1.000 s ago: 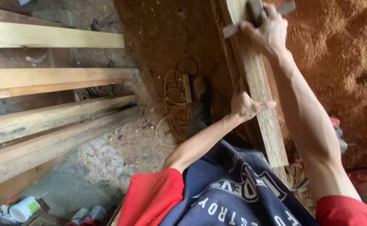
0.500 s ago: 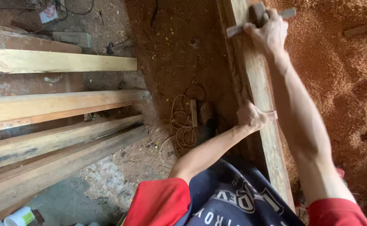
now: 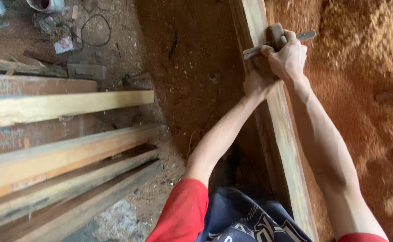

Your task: The person smooths a wooden plank using a hand plane and then an electric sander. They repeatedly flip the plank to work on different sides and edges, generating sawdust on the floor.

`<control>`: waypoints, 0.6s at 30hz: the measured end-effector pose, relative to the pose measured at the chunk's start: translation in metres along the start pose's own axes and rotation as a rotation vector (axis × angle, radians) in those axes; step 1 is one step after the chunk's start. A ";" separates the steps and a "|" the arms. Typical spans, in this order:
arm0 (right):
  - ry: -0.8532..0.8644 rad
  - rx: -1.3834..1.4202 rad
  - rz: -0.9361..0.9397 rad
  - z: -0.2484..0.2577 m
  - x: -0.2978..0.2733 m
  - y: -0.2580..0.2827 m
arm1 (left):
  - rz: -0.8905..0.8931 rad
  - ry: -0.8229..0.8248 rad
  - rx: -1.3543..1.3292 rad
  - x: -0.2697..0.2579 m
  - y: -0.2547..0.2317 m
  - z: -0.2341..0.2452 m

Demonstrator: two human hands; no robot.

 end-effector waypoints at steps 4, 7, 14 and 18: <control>0.061 0.003 -0.121 -0.054 0.080 0.007 | 0.028 0.013 0.019 0.024 -0.003 0.012; -0.053 0.000 0.015 -0.077 0.152 0.038 | 0.040 -0.003 0.026 0.026 -0.013 0.026; 0.231 -0.084 -0.048 -0.180 0.281 0.053 | 0.079 -0.059 0.053 0.017 -0.033 0.057; 0.265 -0.135 -0.005 -0.219 0.328 0.051 | 0.060 -0.050 0.061 0.037 -0.044 0.066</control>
Point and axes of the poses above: each hand's wrist, its own x-axis towards the middle knuckle, its own z-axis out of the back of the hand, y = z × x, the point moved 10 cm from there along x, towards the middle knuckle, and after that the axes turned 6 degrees about -y, right-handed, at the moved point
